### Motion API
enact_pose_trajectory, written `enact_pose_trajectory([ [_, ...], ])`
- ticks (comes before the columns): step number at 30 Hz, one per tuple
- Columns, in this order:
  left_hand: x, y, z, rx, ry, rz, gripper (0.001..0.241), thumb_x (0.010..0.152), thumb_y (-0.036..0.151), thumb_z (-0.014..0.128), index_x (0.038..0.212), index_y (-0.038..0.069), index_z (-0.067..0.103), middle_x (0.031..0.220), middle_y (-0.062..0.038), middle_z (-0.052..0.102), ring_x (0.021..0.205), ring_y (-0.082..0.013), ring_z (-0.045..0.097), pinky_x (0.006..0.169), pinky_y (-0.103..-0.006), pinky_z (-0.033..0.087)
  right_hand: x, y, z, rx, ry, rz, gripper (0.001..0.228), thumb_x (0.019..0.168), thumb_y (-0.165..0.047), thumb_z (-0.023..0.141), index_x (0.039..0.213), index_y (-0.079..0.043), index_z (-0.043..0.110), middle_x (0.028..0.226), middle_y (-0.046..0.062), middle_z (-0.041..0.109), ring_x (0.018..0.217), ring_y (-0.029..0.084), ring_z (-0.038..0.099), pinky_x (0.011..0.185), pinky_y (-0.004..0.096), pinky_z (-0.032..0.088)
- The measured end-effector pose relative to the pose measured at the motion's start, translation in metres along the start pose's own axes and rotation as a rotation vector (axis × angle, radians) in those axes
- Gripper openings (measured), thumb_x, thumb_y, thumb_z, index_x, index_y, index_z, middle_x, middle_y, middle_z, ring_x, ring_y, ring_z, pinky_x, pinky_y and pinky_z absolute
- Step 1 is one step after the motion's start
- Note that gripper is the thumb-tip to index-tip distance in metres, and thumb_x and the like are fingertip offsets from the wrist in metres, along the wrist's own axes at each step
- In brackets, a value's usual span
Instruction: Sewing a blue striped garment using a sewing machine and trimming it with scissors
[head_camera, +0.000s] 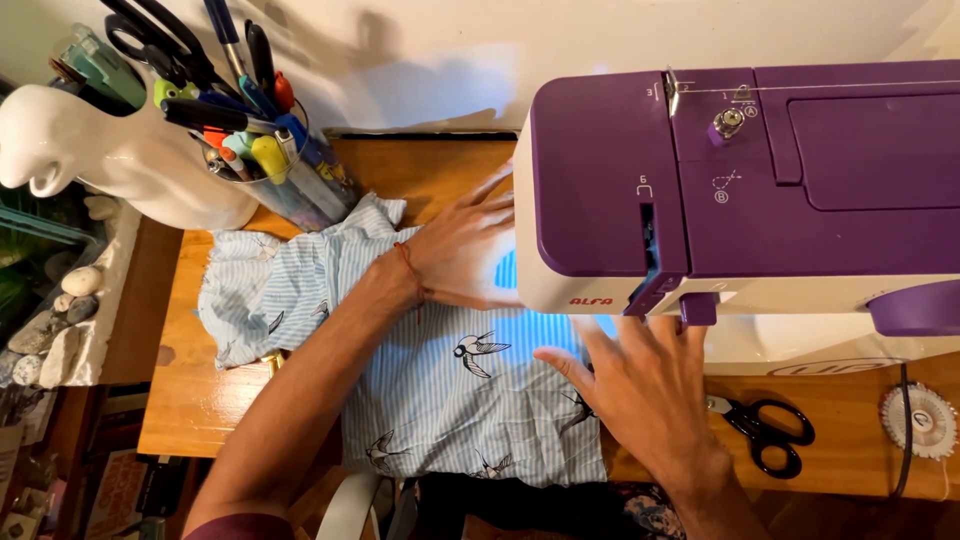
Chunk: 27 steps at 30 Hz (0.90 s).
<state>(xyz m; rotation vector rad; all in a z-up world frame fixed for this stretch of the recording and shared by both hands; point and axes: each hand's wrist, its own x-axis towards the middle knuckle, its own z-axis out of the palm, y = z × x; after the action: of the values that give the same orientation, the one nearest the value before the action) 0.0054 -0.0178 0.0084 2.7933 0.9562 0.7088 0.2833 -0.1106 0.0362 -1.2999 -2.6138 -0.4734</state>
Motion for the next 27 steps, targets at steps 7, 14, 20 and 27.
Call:
enact_pose_trajectory([
  [7,0.01,0.021,-0.031,-0.312,0.042,-0.142,0.081,0.099,0.026,0.074,0.164,0.0,0.035,0.176,-0.024,0.027,0.168,-0.0429,0.021,0.143,-0.0548,0.017,0.001,-0.001,0.002,0.012,0.04,0.017,0.059,0.092,-0.088,0.062,0.101,-0.031,0.076,0.067,0.0,0.058,0.071,0.027,0.055,0.063,0.043,0.041],
  [14,0.004,0.012,-0.016,-0.516,0.269,-0.468,0.057,0.107,0.007,0.064,0.161,0.007,0.045,0.164,-0.012,0.055,0.153,-0.0288,0.053,0.129,-0.0444,0.041,0.0,-0.002,0.007,0.022,-0.072,0.033,0.066,0.095,-0.089,0.055,0.092,-0.027,0.077,0.064,0.0,0.059,0.066,0.025,0.055,0.06,0.043,0.043],
  [20,0.03,0.029,-0.058,-1.313,0.28,-0.356,0.068,0.116,0.067,0.037,0.163,0.018,0.04,0.167,-0.009,0.049,0.156,-0.0265,0.051,0.136,-0.0532,0.038,0.002,-0.003,0.008,0.023,-0.018,0.018,0.064,0.095,-0.089,0.059,0.085,-0.028,0.074,0.062,-0.001,0.056,0.068,0.025,0.057,0.068,0.044,0.046],
  [27,0.055,0.0,-0.036,-1.449,0.186,-0.363,0.098,0.1,0.081,0.018,0.155,0.008,0.055,0.156,-0.013,0.062,0.148,-0.0268,0.058,0.132,-0.0501,0.041,0.004,-0.003,0.009,0.073,-0.064,0.036,0.064,0.094,-0.087,0.06,0.09,-0.025,0.078,0.06,0.0,0.059,0.062,0.023,0.057,0.061,0.043,0.049],
])
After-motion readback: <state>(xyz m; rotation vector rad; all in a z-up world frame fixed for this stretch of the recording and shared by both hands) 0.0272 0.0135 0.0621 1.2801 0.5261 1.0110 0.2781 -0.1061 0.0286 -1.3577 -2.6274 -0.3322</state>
